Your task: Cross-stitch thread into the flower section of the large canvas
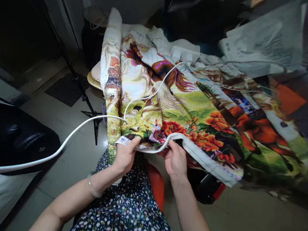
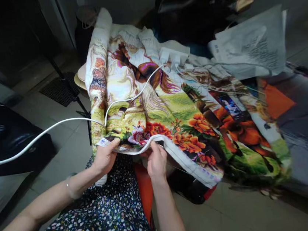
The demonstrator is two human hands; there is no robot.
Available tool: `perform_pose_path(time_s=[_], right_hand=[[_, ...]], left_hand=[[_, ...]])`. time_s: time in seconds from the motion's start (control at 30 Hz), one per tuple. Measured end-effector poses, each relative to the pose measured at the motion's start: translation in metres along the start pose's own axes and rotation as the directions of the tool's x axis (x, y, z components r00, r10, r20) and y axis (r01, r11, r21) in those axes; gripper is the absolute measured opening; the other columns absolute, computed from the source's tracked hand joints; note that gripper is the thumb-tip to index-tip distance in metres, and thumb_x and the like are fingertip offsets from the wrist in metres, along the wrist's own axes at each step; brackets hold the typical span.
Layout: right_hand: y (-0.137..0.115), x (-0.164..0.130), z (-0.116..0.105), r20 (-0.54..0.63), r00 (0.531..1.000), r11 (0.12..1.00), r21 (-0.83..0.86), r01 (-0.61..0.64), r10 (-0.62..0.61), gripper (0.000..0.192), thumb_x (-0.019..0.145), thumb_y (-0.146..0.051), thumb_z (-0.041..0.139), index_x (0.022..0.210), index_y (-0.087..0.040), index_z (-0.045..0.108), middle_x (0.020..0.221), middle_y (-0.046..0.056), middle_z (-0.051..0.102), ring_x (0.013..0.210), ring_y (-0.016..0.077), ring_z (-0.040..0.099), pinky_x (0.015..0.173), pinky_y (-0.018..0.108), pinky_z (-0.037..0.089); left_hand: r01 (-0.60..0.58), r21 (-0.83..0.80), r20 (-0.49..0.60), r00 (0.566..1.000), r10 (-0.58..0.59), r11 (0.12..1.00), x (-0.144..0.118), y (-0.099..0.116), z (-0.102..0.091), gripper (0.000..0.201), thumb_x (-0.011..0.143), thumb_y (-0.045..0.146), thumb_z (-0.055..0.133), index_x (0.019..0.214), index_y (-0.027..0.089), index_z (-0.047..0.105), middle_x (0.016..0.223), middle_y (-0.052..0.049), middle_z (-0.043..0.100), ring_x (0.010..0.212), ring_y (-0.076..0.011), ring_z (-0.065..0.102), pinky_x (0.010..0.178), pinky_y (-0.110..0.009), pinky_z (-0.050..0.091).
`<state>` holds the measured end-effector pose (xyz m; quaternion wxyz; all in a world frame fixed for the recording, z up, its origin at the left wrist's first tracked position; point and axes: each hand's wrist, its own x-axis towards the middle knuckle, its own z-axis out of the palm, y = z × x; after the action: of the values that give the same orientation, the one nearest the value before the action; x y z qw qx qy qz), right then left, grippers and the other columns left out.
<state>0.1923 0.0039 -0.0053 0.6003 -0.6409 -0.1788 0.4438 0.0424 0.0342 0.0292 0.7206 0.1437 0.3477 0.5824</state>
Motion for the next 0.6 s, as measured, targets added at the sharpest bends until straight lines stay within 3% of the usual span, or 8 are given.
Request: perform_pose_path(time_s=[0.1, 0.17, 0.23, 0.27, 0.33, 0.4, 0.47, 0.6], right_hand=[[-0.004, 0.004, -0.005, 0.199, 0.974, 0.853, -0.522, 0.009, 0.111, 0.037, 0.076, -0.049, 0.063, 0.056, -0.018, 0.058, 0.043, -0.001, 0.054, 0.039, 0.0132, 0.051, 0.045, 0.026, 0.044], [-0.019, -0.012, -0.011, 0.443, 0.863, 0.715, -0.682, 0.151, 0.241, 0.038, 0.078, -0.045, 0.065, 0.053, -0.017, 0.057, 0.043, -0.001, 0.054, 0.039, 0.0129, 0.052, 0.043, 0.024, 0.041], [-0.042, -0.032, -0.014, 0.645, 0.720, 0.784, -0.575, 0.236, 0.257, 0.032, 0.085, -0.042, 0.059, 0.068, -0.015, 0.064, 0.058, 0.001, 0.063, 0.046, 0.0127, 0.058, 0.046, 0.023, 0.044], [-0.053, -0.038, -0.011, 0.689, 0.701, 0.853, -0.467, 0.235, 0.184, 0.030, 0.088, -0.041, 0.055, 0.078, -0.015, 0.065, 0.068, 0.003, 0.067, 0.048, 0.0124, 0.060, 0.047, 0.023, 0.046], [-0.068, -0.037, 0.003, 0.654, 0.745, 0.927, -0.184, 0.327, -0.133, 0.024, 0.092, -0.038, 0.052, 0.098, -0.018, 0.064, 0.079, 0.003, 0.069, 0.062, 0.0138, 0.065, 0.061, 0.027, 0.054], [-0.064, -0.014, 0.024, 0.570, 0.741, 0.890, -0.037, 0.455, -0.355, 0.031, 0.092, -0.035, 0.052, 0.120, -0.022, 0.057, 0.106, 0.007, 0.068, 0.094, 0.0176, 0.066, 0.088, 0.034, 0.052], [-0.045, 0.021, 0.047, 0.686, 0.670, 0.895, -0.062, 0.441, -0.283, 0.042, 0.089, -0.033, 0.054, 0.129, -0.022, 0.050, 0.119, 0.009, 0.064, 0.106, 0.0190, 0.062, 0.097, 0.038, 0.048], [-0.002, 0.071, 0.075, 0.784, 0.584, 0.786, -0.219, 0.578, -0.211, 0.033, 0.084, -0.024, 0.053, 0.115, -0.017, 0.062, 0.117, 0.011, 0.064, 0.110, 0.0206, 0.059, 0.102, 0.041, 0.043]], left_hand=[[-0.048, -0.037, -0.109, 0.993, 0.044, 0.998, 0.010, -0.010, -0.002, 0.045, 0.057, 0.025, 0.082, 0.098, 0.015, 0.068, 0.090, -0.005, 0.073, 0.088, -0.0219, 0.067, 0.089, -0.039, 0.048], [-0.056, -0.035, -0.164, 0.985, 0.049, 0.998, 0.018, -0.015, -0.007, 0.041, 0.054, 0.024, 0.082, 0.092, 0.014, 0.068, 0.084, -0.004, 0.073, 0.080, -0.0204, 0.067, 0.085, -0.037, 0.050], [-0.045, -0.025, -0.177, 0.983, 0.040, 0.999, 0.023, -0.017, -0.011, 0.039, 0.053, 0.023, 0.083, 0.088, 0.014, 0.068, 0.081, -0.004, 0.073, 0.079, -0.0206, 0.067, 0.083, -0.037, 0.050], [-0.036, -0.022, -0.167, 0.985, 0.032, 0.999, 0.024, -0.016, -0.012, 0.038, 0.054, 0.023, 0.082, 0.088, 0.014, 0.068, 0.081, -0.004, 0.073, 0.081, -0.0213, 0.067, 0.083, -0.037, 0.050], [-0.014, -0.025, -0.131, 0.991, 0.011, 1.000, 0.023, -0.015, -0.013, 0.038, 0.055, 0.022, 0.082, 0.090, 0.014, 0.069, 0.082, -0.004, 0.073, 0.085, -0.0226, 0.067, 0.086, -0.038, 0.049], [0.005, -0.042, -0.088, 0.996, -0.009, 0.999, 0.022, -0.013, -0.012, 0.037, 0.057, 0.021, 0.080, 0.092, 0.014, 0.069, 0.086, -0.005, 0.074, 0.088, -0.0228, 0.067, 0.088, -0.038, 0.048], [0.034, -0.069, -0.076, 0.996, -0.039, 0.997, 0.023, -0.011, -0.013, 0.036, 0.058, 0.019, 0.080, 0.091, 0.013, 0.069, 0.087, -0.005, 0.074, 0.086, -0.0215, 0.067, 0.089, -0.038, 0.048], [0.129, -0.102, -0.168, 0.975, -0.145, 0.986, 0.033, -0.009, -0.024, 0.030, 0.054, 0.012, 0.080, 0.081, 0.011, 0.068, 0.077, -0.004, 0.073, 0.073, -0.0163, 0.066, 0.084, -0.034, 0.050]])
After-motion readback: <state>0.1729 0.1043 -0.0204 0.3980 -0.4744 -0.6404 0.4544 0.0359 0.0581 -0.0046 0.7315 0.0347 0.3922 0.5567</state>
